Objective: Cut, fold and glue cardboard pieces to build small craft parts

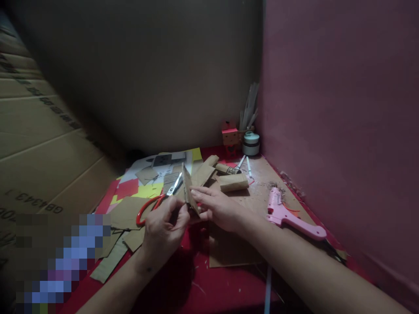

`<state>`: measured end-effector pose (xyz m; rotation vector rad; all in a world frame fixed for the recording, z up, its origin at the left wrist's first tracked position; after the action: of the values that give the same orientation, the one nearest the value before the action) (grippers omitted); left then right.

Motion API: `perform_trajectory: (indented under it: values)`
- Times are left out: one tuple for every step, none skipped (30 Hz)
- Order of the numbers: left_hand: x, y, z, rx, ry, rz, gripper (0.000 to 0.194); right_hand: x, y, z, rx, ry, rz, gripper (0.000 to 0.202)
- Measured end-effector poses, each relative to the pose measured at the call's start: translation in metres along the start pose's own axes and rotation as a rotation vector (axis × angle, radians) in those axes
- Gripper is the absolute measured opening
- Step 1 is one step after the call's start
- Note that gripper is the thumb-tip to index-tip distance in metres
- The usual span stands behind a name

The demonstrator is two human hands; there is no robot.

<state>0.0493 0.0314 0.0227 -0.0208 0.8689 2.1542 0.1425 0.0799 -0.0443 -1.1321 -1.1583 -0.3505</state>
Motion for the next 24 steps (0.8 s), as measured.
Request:
perform_trajectory:
  values:
    - [0.003, 0.001, 0.001, -0.010, 0.017, 0.017, 0.015, 0.001, 0.001, -0.001, -0.020, 0.006, -0.070, 0.036]
    - [0.005, 0.002, 0.001, -0.015, 0.026, 0.029, 0.016, 0.004, 0.002, -0.003, -0.059, 0.041, -0.177, 0.036]
    - [0.006, 0.002, 0.002, -0.017, 0.031, 0.038, 0.017, 0.010, 0.003, -0.005, -0.113, 0.111, -0.318, 0.036]
    - [0.008, 0.003, 0.002, -0.016, 0.031, 0.046, 0.017, 0.019, 0.003, -0.009, -0.168, 0.213, -0.477, 0.033]
    - [0.009, 0.003, 0.002, -0.018, 0.028, 0.053, 0.018, 0.028, 0.000, -0.014, -0.215, 0.331, -0.634, 0.028]
    - [0.009, 0.003, 0.002, -0.022, 0.025, 0.061, 0.018, 0.036, -0.005, -0.019, -0.245, 0.446, -0.769, 0.023]
    - [0.010, 0.003, 0.002, -0.024, 0.024, 0.066, 0.018, 0.042, -0.011, -0.024, -0.256, 0.539, -0.874, 0.019]
    - [0.010, 0.003, 0.002, -0.025, 0.023, 0.068, 0.019, 0.045, -0.016, -0.027, -0.251, 0.609, -0.952, 0.017]
    - [0.009, 0.002, 0.001, -0.024, 0.022, 0.066, 0.019, 0.046, -0.021, -0.030, -0.243, 0.659, -1.012, 0.015]
    - [0.009, 0.001, 0.001, -0.020, 0.018, 0.063, 0.019, 0.047, -0.024, -0.033, -0.242, 0.697, -1.066, 0.015]
    - [0.008, 0.000, 0.001, -0.012, 0.014, 0.060, 0.019, 0.047, -0.027, -0.034, -0.251, 0.731, -1.121, 0.015]
    - [0.008, -0.001, 0.000, -0.001, 0.011, 0.060, 0.019, 0.046, -0.029, -0.036, -0.262, 0.759, -1.182, 0.015]
    - [0.007, -0.003, 0.000, 0.013, 0.006, 0.064, 0.018, 0.045, -0.031, -0.037, -0.270, 0.782, -1.243, 0.016]
    - [0.007, -0.004, -0.001, 0.025, 0.000, 0.073, 0.017, 0.044, -0.032, -0.038, -0.274, 0.797, -1.302, 0.016]
    - [0.007, -0.005, -0.001, 0.036, -0.008, 0.084, 0.016, 0.042, -0.033, -0.037, -0.272, 0.802, -1.353, 0.017]
    - [0.007, -0.006, -0.001, 0.045, -0.016, 0.097, 0.016, 0.041, -0.033, -0.037, -0.270, 0.800, -1.397, 0.017]
    - [0.007, -0.007, -0.002, 0.055, -0.027, 0.110, 0.016, 0.040, -0.033, -0.036, -0.270, 0.792, -1.434, 0.018]
    - [0.006, -0.008, -0.002, 0.064, -0.040, 0.122, 0.016, 0.039, -0.033, -0.036, -0.271, 0.781, -1.461, 0.018]
    - [0.006, -0.009, -0.003, 0.074, -0.053, 0.135, 0.016, 0.038, -0.032, -0.035, -0.272, 0.770, -1.481, 0.019]
    - [0.006, -0.010, -0.003, 0.085, -0.066, 0.148, 0.016, 0.037, -0.031, -0.034, -0.274, 0.757, -1.495, 0.020]
    - [0.005, -0.011, -0.003, 0.095, -0.078, 0.160, 0.016, 0.037, -0.031, -0.034, -0.277, 0.746, -1.503, 0.020]
    - [0.004, -0.012, -0.004, 0.104, -0.089, 0.172, 0.016, 0.036, -0.030, -0.033, -0.280, 0.732, -1.502, 0.020]
    - [0.004, -0.012, -0.004, 0.112, -0.096, 0.182, 0.016, 0.036, -0.029, -0.033, -0.278, 0.719, -1.496, 0.019]
    - [0.004, -0.013, -0.004, 0.121, -0.098, 0.190, 0.016, 0.035, -0.029, -0.032, -0.272, 0.703, -1.490, 0.019]
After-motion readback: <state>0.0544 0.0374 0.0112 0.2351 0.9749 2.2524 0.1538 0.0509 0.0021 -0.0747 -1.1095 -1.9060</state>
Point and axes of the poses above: each hand's wrist, its own z-axis towards the middle knuckle, its own y-axis out of the back of the hand, x = y × z, the point moved 7 cm from there along z, towards the middle knuckle, and after that the axes turned 1 degree about -y, right-handed, at the moved point
